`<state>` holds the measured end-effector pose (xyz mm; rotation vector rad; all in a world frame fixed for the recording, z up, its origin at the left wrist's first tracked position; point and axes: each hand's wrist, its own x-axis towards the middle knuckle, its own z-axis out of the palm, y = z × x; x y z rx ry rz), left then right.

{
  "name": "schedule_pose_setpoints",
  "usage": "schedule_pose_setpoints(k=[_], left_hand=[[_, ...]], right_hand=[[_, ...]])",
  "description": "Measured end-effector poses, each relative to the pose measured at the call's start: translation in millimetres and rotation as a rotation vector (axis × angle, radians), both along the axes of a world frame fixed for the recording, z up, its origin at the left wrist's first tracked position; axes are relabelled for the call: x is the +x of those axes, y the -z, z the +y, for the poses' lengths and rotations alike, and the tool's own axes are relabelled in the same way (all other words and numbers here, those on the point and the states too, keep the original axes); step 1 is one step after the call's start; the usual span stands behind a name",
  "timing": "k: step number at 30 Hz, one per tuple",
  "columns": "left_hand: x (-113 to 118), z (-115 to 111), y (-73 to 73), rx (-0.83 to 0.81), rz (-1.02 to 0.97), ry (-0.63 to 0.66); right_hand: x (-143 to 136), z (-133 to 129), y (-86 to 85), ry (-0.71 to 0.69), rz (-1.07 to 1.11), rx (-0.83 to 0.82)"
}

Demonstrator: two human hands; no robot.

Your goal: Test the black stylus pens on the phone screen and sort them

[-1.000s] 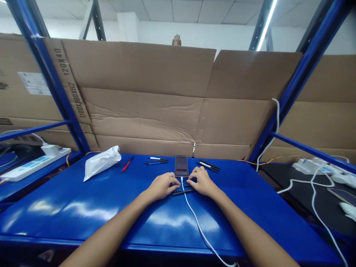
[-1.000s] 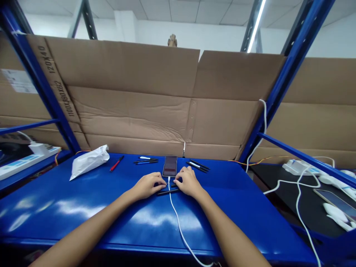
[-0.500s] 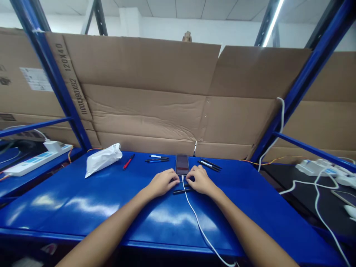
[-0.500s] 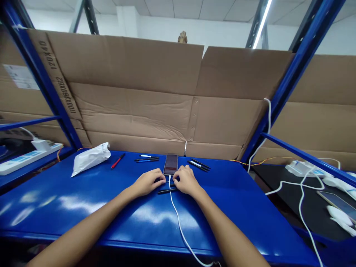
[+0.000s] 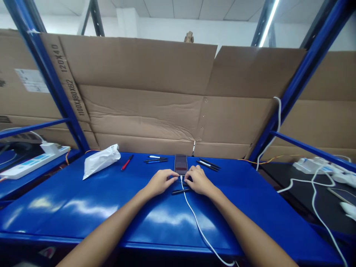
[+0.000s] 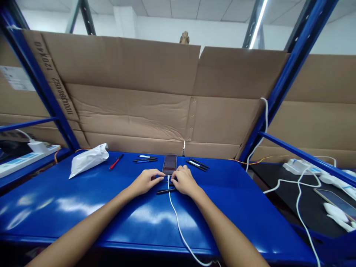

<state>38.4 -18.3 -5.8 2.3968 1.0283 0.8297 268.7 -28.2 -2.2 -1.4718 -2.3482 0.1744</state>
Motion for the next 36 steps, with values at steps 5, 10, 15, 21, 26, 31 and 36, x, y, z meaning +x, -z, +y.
schedule_pose_setpoints(k=[5, 10, 15, 21, 26, 31, 36], left_hand=[[0.0, 1.1, 0.5, -0.001, -0.008, 0.012], [-0.7, 0.4, -1.0, 0.001, -0.028, 0.008], [-0.9, -1.0, -2.8, -0.016, -0.074, -0.005], [-0.6, -2.0, -4.6, -0.045, -0.110, -0.029], [0.6, -3.0, -5.8, -0.095, -0.162, -0.028], [1.2, -3.9, -6.2, -0.128, -0.164, -0.007], [0.9, -4.8, -7.2, -0.136, -0.170, -0.031]], right_hand=[[1.5, 0.9, 0.2, -0.023, 0.013, 0.008], [7.3, 1.3, -2.1, -0.088, 0.219, 0.043], [8.3, 2.5, -3.6, -0.143, 0.438, 0.015], [2.5, 3.9, -2.6, -0.114, 0.640, -0.125], [-2.1, 4.1, -1.0, -0.136, 0.802, -0.215], [-6.2, -0.1, 0.4, -0.166, 0.814, -0.253], [-6.2, -1.6, 0.2, -0.162, 0.815, -0.243]])
